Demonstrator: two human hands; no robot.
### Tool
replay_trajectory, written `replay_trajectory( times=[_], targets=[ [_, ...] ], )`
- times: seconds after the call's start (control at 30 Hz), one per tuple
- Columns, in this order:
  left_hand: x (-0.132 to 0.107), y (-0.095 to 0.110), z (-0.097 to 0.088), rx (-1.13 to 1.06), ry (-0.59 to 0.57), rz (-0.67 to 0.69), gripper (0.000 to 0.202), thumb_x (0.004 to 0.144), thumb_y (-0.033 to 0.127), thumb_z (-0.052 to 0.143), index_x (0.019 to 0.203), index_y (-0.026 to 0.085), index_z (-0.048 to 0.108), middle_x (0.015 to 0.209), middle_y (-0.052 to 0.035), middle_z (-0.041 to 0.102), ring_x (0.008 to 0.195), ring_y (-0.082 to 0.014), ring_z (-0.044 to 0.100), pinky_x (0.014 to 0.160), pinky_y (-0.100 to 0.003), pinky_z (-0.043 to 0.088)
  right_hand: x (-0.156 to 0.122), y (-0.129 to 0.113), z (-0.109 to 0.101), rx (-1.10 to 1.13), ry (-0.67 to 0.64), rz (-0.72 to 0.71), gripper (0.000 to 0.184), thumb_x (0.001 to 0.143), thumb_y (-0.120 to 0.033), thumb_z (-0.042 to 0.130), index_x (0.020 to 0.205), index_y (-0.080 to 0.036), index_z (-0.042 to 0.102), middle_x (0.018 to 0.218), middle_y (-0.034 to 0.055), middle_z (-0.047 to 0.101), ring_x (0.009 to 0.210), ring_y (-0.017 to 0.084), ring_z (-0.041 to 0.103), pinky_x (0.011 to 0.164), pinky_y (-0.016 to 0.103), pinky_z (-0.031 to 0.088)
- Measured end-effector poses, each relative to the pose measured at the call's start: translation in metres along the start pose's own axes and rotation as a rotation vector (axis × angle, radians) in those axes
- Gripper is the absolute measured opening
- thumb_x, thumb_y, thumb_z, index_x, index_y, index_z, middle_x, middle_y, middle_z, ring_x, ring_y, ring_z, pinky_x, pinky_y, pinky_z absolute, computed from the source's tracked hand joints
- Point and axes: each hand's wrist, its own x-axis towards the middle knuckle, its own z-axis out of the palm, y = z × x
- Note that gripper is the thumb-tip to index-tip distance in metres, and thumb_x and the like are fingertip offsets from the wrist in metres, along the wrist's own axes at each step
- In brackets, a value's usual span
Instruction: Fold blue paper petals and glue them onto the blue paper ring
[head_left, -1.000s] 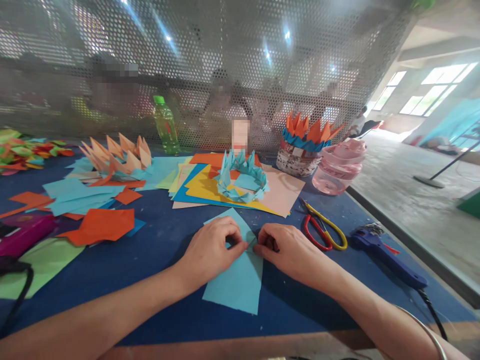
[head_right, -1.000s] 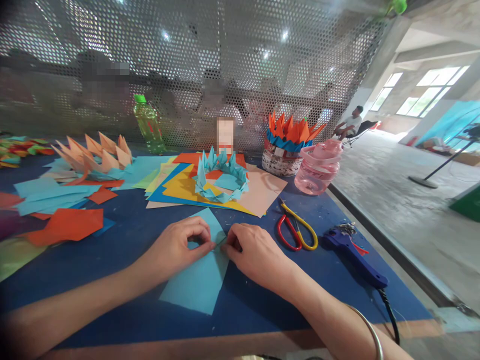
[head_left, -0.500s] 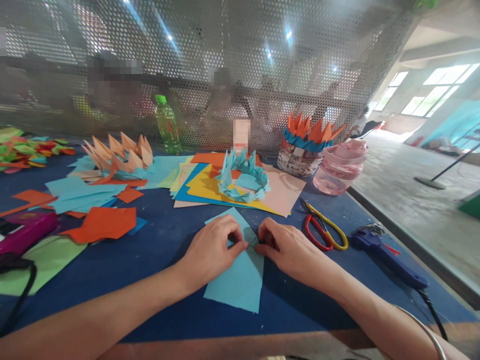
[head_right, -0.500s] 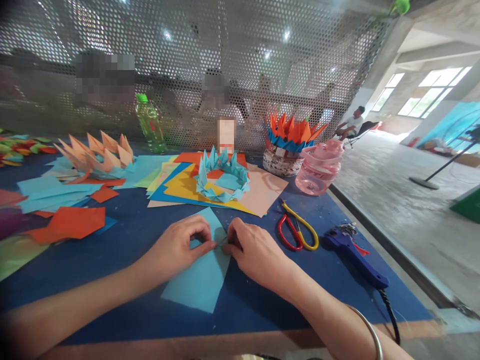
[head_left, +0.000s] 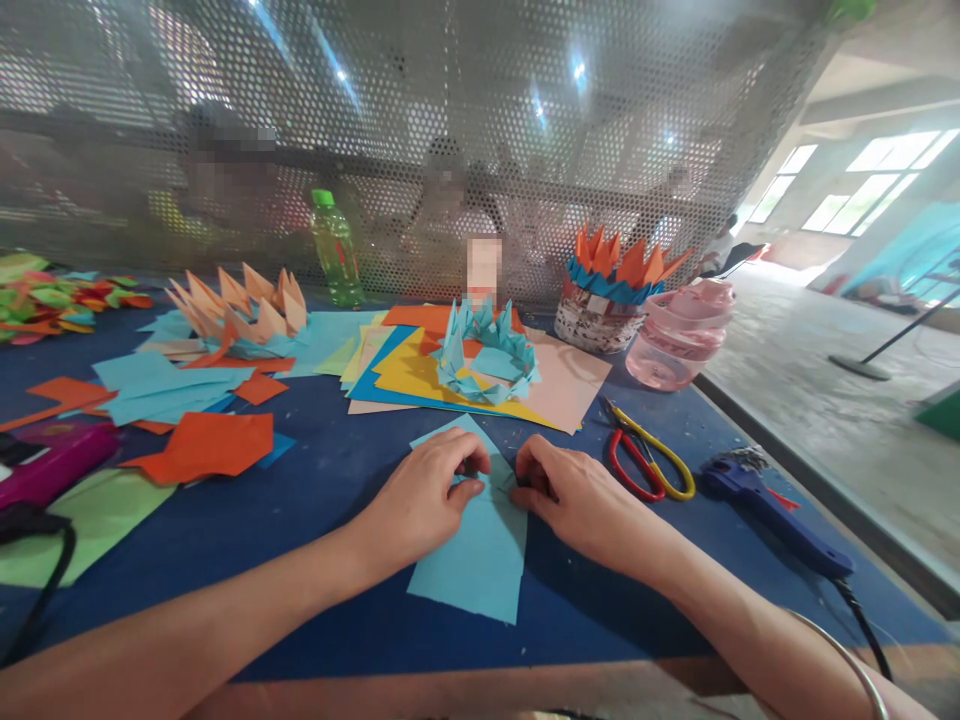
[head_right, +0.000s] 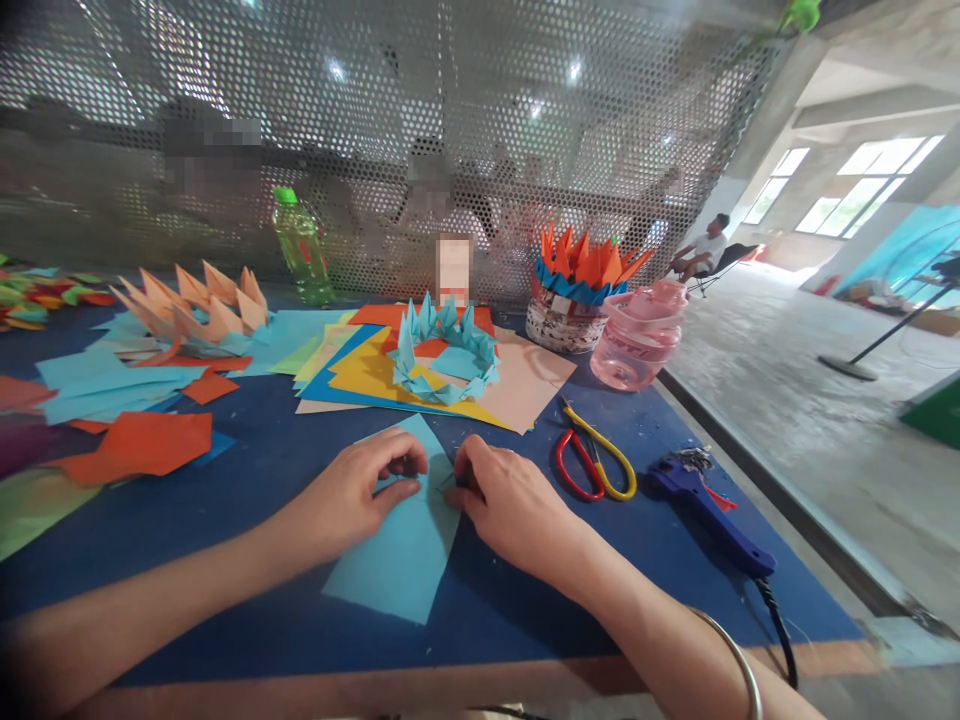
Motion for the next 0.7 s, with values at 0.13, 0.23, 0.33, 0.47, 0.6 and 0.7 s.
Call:
replay_trajectory(
  times=[0.13, 0.23, 0.33, 0.47, 0.6, 0.7],
  targets=[
    [-0.004, 0.002, -0.001, 0.081, -0.023, 0.099, 0.015, 0.085, 0.008, 0.049, 0.090, 0.020, 0.056, 0.089, -0.0008, 0.058, 0.088, -0.0174, 0.054, 0.077, -0.031, 0.044, 0.001, 0.000, -0.001, -0.004, -0.008, -0.004, 0.014, 0.083, -0.018, 0.060, 0.087, -0.021, 0.047, 0.072, -0.0030, 0.055, 0.063, 0.012, 0.048, 0.058, 0.023, 0.028],
    [-0.010, 0.005, -0.002, 0.303, -0.061, 0.200, 0.022, 0.089, 0.007, 0.043, 0.093, 0.021, 0.060, 0.095, -0.0025, 0.058, 0.089, -0.0191, 0.054, 0.078, -0.034, 0.046, 0.000, 0.000, -0.001, -0.004, -0.008, -0.002, 0.014, 0.083, -0.017, 0.060, 0.086, -0.021, 0.047, 0.071, -0.0037, 0.054, 0.064, 0.012, 0.048, 0.057, 0.023, 0.027],
    [-0.015, 0.010, -0.002, 0.532, -0.121, 0.292, 0.021, 0.086, 0.004, 0.046, 0.089, 0.018, 0.061, 0.098, -0.0049, 0.059, 0.086, -0.0203, 0.056, 0.073, -0.034, 0.049, 0.000, 0.000, 0.000, 0.000, -0.005, -0.004, 0.014, 0.083, -0.017, 0.060, 0.086, -0.021, 0.047, 0.071, -0.0041, 0.054, 0.064, 0.012, 0.048, 0.058, 0.023, 0.028],
    [-0.019, 0.014, 0.000, 0.693, -0.091, 0.419, 0.016, 0.084, 0.006, 0.051, 0.090, 0.015, 0.062, 0.100, -0.0086, 0.060, 0.091, -0.0242, 0.056, 0.072, -0.036, 0.050, 0.001, 0.002, 0.001, -0.009, 0.006, -0.019, 0.015, 0.082, -0.017, 0.061, 0.086, -0.021, 0.046, 0.071, -0.0044, 0.054, 0.064, 0.012, 0.048, 0.058, 0.023, 0.028],
    [-0.019, 0.015, 0.002, 0.739, -0.038, 0.448, 0.014, 0.084, 0.006, 0.050, 0.089, 0.013, 0.062, 0.097, -0.0098, 0.060, 0.090, -0.0245, 0.056, 0.070, -0.036, 0.050, 0.001, 0.003, 0.002, -0.010, 0.005, -0.006, 0.015, 0.082, -0.018, 0.061, 0.086, -0.022, 0.047, 0.069, -0.0049, 0.053, 0.062, 0.012, 0.048, 0.056, 0.023, 0.027],
    [-0.018, 0.015, 0.001, 0.722, -0.053, 0.433, 0.016, 0.085, 0.006, 0.048, 0.089, 0.013, 0.062, 0.093, -0.0081, 0.060, 0.086, -0.0232, 0.056, 0.069, -0.034, 0.050, 0.001, 0.001, 0.004, -0.005, 0.026, 0.012, 0.015, 0.083, -0.023, 0.061, 0.086, -0.022, 0.047, 0.068, -0.0052, 0.053, 0.061, 0.012, 0.048, 0.056, 0.023, 0.027]
  ],
)
